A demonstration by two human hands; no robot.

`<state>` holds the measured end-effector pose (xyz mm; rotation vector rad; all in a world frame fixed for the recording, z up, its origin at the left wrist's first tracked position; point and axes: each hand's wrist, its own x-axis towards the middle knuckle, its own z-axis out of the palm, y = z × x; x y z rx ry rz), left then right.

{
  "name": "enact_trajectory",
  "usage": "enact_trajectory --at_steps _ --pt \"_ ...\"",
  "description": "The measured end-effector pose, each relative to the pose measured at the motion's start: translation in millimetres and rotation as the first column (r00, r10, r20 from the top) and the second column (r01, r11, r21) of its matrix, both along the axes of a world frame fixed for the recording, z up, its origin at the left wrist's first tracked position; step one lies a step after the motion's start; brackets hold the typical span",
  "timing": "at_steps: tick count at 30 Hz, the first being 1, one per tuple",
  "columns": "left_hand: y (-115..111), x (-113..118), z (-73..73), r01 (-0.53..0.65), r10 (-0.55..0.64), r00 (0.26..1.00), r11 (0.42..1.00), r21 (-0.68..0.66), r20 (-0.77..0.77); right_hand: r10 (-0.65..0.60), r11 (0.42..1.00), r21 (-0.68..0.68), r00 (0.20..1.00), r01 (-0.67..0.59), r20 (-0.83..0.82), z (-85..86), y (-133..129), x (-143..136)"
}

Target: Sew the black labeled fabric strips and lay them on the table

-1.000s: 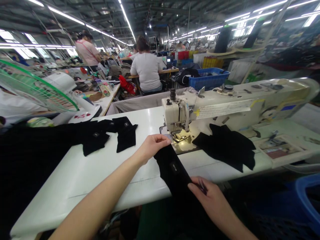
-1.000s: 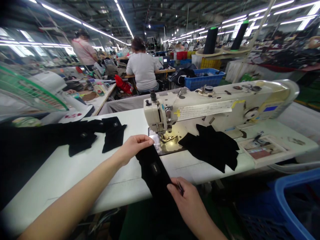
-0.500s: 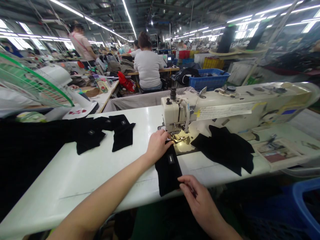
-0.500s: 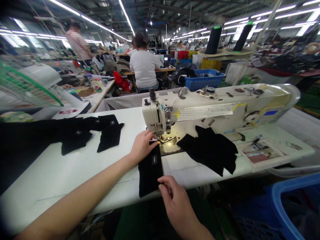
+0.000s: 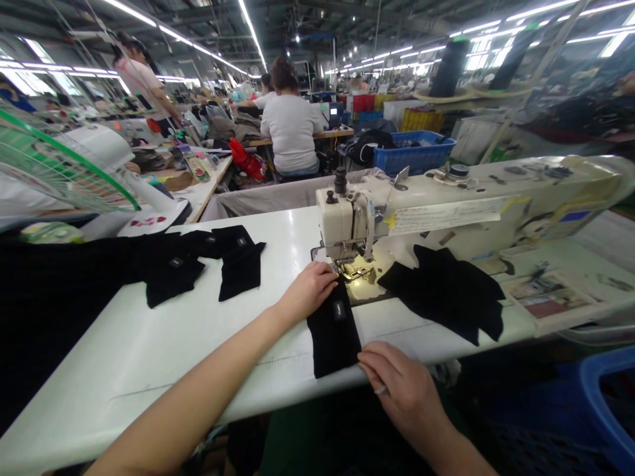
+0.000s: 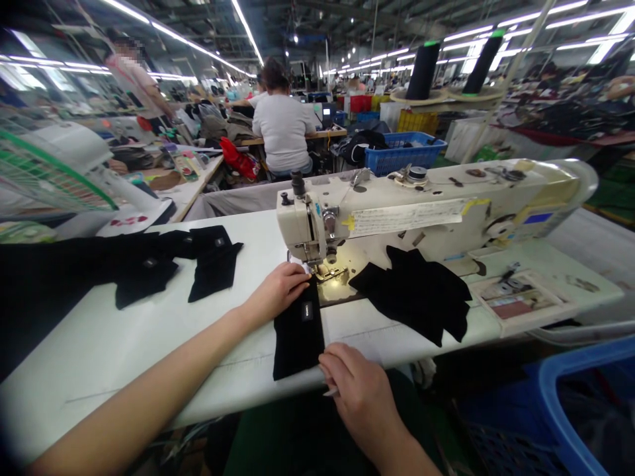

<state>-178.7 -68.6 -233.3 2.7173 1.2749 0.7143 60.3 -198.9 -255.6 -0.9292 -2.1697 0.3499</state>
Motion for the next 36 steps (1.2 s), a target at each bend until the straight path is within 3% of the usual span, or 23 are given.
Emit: enact_trajectory --at_steps 7,28,36 --pt "3.2 -0.9 -1.5 0.015 -0.015 1.0 0.999 0.032 -0.012 -0.026 0.999 0.045 0.998 0.024 0.05 -0.4 1.2 -2.2" --pt "5.6 -2.8 1.6 0.024 -0.024 1.0 1.0 -0.01 0.02 -0.034 0.998 -0.054 0.989 0.042 0.141 5.0 5.5 -4.2" --pt "7.3 -5.3 3.0 0.011 -0.012 1.0 1.0 -0.026 -0.008 -0.05 0.998 -0.019 0.982 0.054 0.184 6.9 4.1 -3.5"
